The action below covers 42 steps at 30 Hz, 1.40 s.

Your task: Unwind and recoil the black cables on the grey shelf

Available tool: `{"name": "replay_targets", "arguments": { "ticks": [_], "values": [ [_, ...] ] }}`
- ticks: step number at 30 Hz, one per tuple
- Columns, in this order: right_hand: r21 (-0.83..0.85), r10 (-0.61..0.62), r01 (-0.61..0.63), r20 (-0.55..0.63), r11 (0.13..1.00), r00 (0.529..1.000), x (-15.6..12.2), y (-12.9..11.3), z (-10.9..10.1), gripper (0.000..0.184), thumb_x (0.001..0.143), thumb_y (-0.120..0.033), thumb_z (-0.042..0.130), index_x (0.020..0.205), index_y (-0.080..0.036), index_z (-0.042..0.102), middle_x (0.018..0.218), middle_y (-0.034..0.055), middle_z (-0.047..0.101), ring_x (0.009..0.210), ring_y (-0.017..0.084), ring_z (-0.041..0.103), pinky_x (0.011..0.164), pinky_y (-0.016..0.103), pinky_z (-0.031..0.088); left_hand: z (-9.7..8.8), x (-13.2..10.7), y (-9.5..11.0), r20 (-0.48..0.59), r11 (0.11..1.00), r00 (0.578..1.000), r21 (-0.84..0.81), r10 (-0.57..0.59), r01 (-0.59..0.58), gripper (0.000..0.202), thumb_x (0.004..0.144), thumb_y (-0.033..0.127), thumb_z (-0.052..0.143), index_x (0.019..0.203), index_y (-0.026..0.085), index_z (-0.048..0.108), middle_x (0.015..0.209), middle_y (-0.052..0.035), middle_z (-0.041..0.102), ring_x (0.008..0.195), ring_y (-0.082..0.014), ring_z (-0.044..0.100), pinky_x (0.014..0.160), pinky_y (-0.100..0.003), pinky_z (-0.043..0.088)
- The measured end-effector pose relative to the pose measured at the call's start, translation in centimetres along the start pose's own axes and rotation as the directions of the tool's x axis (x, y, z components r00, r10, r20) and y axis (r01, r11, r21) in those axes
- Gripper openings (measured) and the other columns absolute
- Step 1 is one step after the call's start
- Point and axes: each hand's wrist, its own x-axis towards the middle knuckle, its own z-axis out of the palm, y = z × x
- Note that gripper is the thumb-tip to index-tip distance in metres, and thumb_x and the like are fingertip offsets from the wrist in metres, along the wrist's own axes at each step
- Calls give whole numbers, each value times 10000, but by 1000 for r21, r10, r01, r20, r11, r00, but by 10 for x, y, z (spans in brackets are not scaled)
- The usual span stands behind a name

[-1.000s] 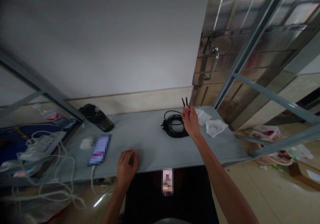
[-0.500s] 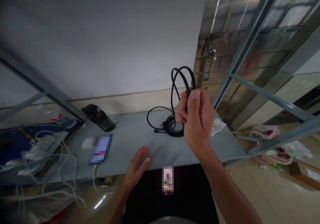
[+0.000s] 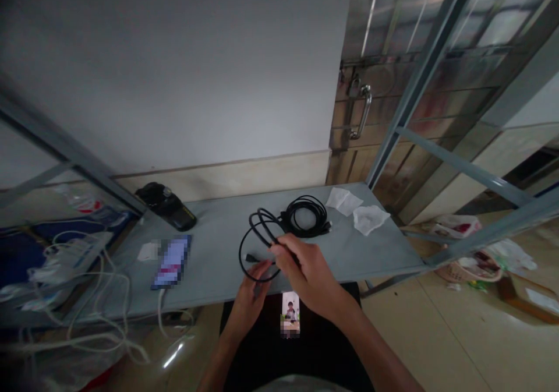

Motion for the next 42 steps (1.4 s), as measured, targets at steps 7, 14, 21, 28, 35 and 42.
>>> {"name": "replay_targets", "arguments": {
  "ticks": [7,14,21,28,35,42],
  "values": [
    [-176,29,-27,10,984,1000,-33,75,25,265,1197,-427,558,1122,-217,701,987,60,753,928,209,717,855,310,516,-6,3,5,26,968,994,225,106,-109,382,1141,274,623,1515,288,702,1435,-120,762,1357,-337,671,1200,-633,554],
    [-98,122,-144,-204,985,971,-72,99,6,375,1190,-514,551,1104,-210,753,968,58,722,917,193,700,878,288,554,-30,-20,4,-91,966,996,260,20,4,240,1090,303,644,1225,262,837,1179,-133,773,1154,-350,715,1024,-562,647],
    [50,359,-390,-513,919,780,-122,125,-40,583,1112,-760,561,1082,-198,715,701,-37,514,607,133,509,559,240,431,-94,-35,-2,-441,949,846,-44,-299,312,393,963,554,802,1193,235,805,1250,-117,753,1108,-307,792,942,-450,699],
    [166,261,-212,-773,963,579,-136,118,-104,531,1050,-718,735,991,-192,698,715,-60,433,600,89,427,524,194,367,-162,-22,30,-689,872,547,-290,-476,395,628,791,593,965,1282,221,842,1256,-94,847,1216,-332,793,1218,-552,578],
    [191,167,24,-906,981,389,-137,104,-133,442,971,-574,881,874,-182,702,647,-71,405,574,87,334,494,201,278,-177,-15,42,-709,886,534,-336,-461,319,628,780,495,1009,1324,233,838,1266,-62,849,1275,-314,781,1346,-588,456],
    [4,120,-210,-833,978,540,-137,114,-106,525,1063,-710,707,1007,-190,747,716,-19,572,667,142,545,624,259,468,-143,-15,38,-626,830,545,-421,-558,365,651,727,549,1019,1268,229,851,1279,-83,854,1275,-344,792,1282,-577,534]
  ]
}}
